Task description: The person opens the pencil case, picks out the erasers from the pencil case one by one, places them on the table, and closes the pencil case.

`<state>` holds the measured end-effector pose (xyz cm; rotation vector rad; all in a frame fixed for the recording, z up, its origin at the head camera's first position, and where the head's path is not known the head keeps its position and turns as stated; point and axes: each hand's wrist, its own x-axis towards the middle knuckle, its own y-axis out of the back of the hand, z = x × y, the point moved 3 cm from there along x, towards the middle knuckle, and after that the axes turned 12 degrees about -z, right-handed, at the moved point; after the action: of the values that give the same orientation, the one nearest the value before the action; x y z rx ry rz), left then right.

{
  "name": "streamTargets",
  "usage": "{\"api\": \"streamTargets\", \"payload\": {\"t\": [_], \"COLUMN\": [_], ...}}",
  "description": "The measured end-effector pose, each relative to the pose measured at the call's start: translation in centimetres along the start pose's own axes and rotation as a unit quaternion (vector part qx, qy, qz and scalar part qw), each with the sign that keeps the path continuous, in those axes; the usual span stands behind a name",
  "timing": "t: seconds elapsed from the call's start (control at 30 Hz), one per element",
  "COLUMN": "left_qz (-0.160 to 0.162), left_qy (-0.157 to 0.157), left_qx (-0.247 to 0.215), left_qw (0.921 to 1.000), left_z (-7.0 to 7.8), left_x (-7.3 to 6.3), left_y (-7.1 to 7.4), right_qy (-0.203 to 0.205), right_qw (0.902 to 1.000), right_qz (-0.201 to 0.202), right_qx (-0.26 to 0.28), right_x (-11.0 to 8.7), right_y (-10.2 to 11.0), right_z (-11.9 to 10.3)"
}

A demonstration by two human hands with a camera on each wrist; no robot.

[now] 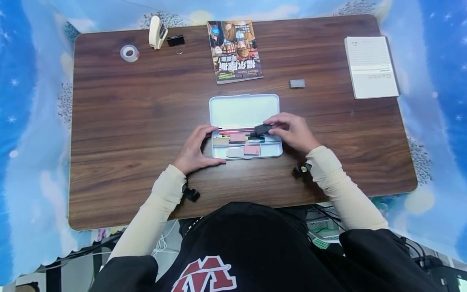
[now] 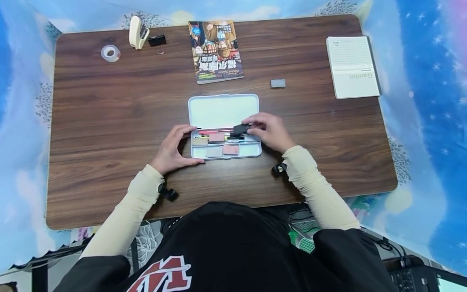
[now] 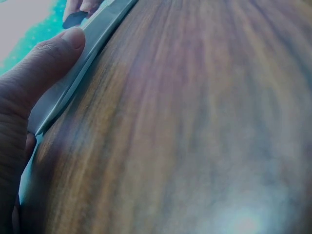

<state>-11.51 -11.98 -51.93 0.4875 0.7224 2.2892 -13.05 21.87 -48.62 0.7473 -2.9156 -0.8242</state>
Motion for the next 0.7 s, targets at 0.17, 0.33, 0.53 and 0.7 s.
{"api": "streamTargets", "payload": {"t": [0.17, 0.33, 0.53, 0.7], "left_qz": [-0.001, -0.002, -0.004, -0.001], "left_qy": [0.001, 0.001, 0.006, 0.001], "left_qx": [0.007, 0.009, 0.01, 0.009], "left_qw": [1.0, 1.0, 0.9999, 1.0], "left_z": [0.0, -0.1, -0.2, -0.1], "left_x": [-0.1, -0.2, -0.2, -0.2], "left_y": [0.0, 0.0, 0.0, -0.1], "right_qy": [-0.062, -0.131, -0.176, -0.178], "right_qw": [0.9904, 0.9754, 0.969, 0.9685], "right_qz": [0.124, 0.173, 0.164, 0.164], "right_qx": [-0.006, -0.041, -0.054, -0.056], "right_x": [0.4, 0.8, 1.6, 1.9], "right_y": [7.0, 12.7, 15.0, 14.8], "right_z": [3.4, 7.2, 9.6, 10.3]}}
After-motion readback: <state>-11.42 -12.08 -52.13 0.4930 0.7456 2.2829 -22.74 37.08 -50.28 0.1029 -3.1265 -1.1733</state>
